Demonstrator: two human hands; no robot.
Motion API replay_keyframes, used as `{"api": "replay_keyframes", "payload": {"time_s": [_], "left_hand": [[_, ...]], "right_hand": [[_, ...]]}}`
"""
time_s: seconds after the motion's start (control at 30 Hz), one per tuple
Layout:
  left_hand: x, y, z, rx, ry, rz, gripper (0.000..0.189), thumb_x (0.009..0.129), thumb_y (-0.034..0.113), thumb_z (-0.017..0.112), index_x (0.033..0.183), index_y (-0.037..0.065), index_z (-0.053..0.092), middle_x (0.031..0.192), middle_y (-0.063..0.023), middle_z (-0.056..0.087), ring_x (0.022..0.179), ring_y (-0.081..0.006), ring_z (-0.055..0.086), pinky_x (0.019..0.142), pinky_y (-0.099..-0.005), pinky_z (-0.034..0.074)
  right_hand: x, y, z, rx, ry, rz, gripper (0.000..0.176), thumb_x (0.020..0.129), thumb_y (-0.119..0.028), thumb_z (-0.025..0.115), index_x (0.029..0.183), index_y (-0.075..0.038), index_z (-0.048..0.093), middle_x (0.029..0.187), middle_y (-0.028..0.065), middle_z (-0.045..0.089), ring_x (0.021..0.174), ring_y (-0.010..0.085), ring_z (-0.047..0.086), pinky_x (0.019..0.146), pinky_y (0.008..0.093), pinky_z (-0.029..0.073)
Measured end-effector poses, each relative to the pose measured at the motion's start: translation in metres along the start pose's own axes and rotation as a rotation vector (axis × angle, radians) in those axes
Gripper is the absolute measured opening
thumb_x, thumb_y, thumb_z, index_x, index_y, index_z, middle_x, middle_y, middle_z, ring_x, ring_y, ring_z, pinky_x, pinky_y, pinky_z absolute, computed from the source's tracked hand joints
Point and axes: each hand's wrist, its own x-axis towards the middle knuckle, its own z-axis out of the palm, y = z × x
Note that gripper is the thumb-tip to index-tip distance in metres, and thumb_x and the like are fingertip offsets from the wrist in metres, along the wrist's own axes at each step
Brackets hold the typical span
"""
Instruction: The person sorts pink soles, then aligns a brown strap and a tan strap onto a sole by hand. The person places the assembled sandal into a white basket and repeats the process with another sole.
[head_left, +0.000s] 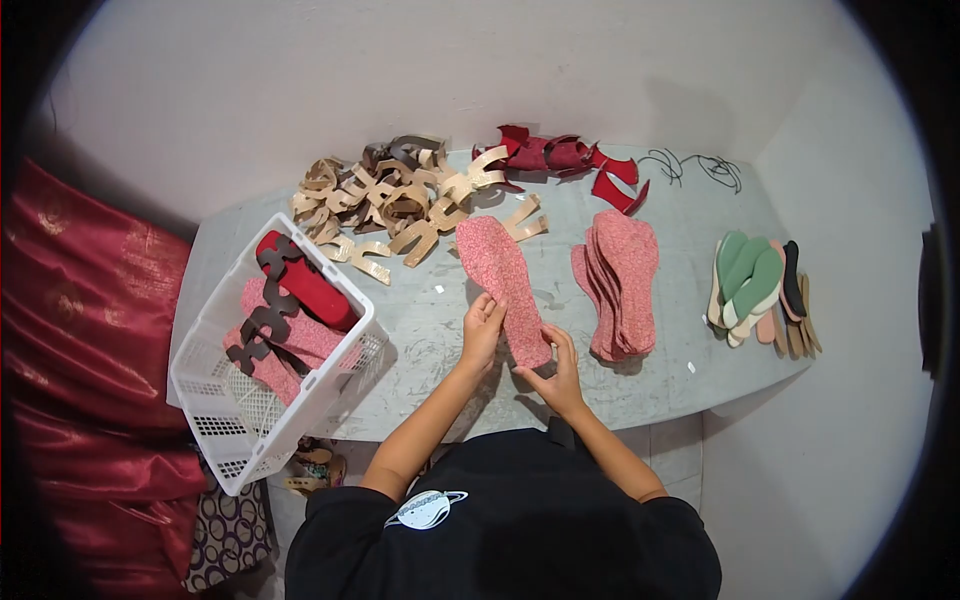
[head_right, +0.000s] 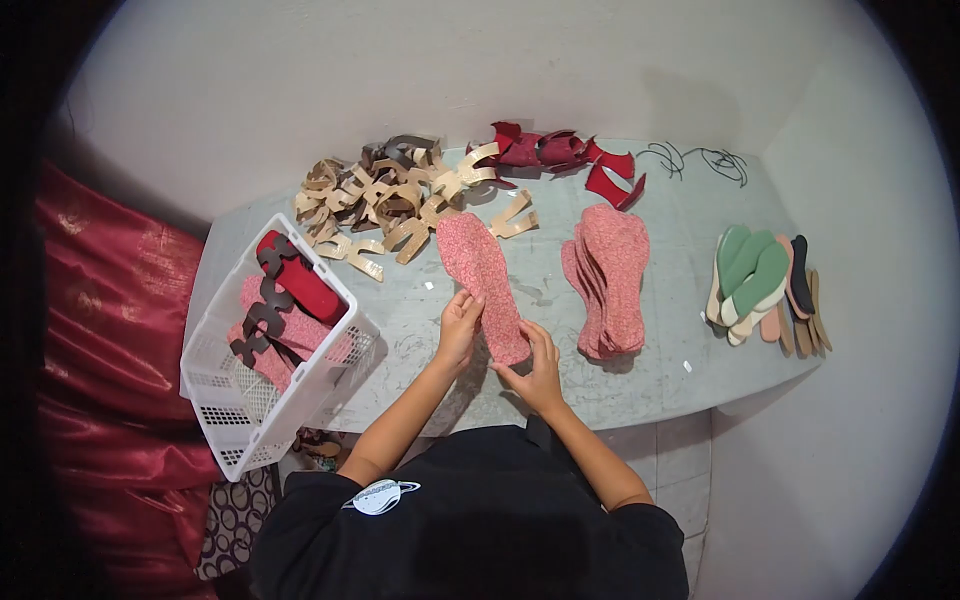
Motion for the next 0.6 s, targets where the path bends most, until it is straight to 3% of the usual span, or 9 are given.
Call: {"api": "replay_keyframes", "payload": {"time_s": [0.23,0.43,0.5,0.6], "left_hand": [[-0.011,-0.041,-0.055,0.231,0.081,-0.037,0.027,0.086,0.005,0.054,0.112,-0.002,0.050,0.097,-0.0038,0.059,0.084,-0.0081,0.056,0.072,-0.0207,0.046],[-0.016,-0.065,-0.074,0.271,0.148,-0.085,0.028,0.083,0.001,0.056,0.111,-0.005,0.051,0.096,-0.0073,0.060,0.084,-0.0107,0.057,0.073,-0.0218,0.046],[-0.014,-0.067,-0.078,0.448,0.127,-0.010,0.031,0.081,0.003,0.058,0.110,-0.006,0.051,0.090,-0.0092,0.062,0.079,-0.0120,0.059,0.068,-0.0232,0.048],[-0.011,-0.061,-0.082,0.673,0.142,-0.048,0.035,0.078,0.007,0.064,0.108,-0.006,0.053,0.084,-0.0121,0.063,0.077,-0.0134,0.060,0.063,-0.0241,0.048]], "right_hand": [[0.003,0.021,0.015,0.170,-0.163,0.227,0.041,0.076,-0.009,0.062,0.113,0.001,0.048,0.107,0.0156,0.050,0.100,0.0258,0.052,0.084,0.0322,0.042],[0.004,0.035,0.030,0.168,-0.266,0.170,0.038,0.076,-0.007,0.061,0.111,0.000,0.049,0.105,0.0171,0.051,0.097,0.0285,0.055,0.084,0.0338,0.045],[0.004,0.039,0.034,0.143,-0.281,0.159,0.039,0.076,-0.008,0.061,0.112,-0.001,0.048,0.103,0.0158,0.052,0.096,0.0271,0.054,0.083,0.0333,0.044],[0.002,0.044,0.040,0.124,-0.295,0.140,0.039,0.076,-0.010,0.062,0.112,-0.002,0.048,0.102,0.0146,0.052,0.094,0.0259,0.054,0.082,0.0328,0.043]]}}
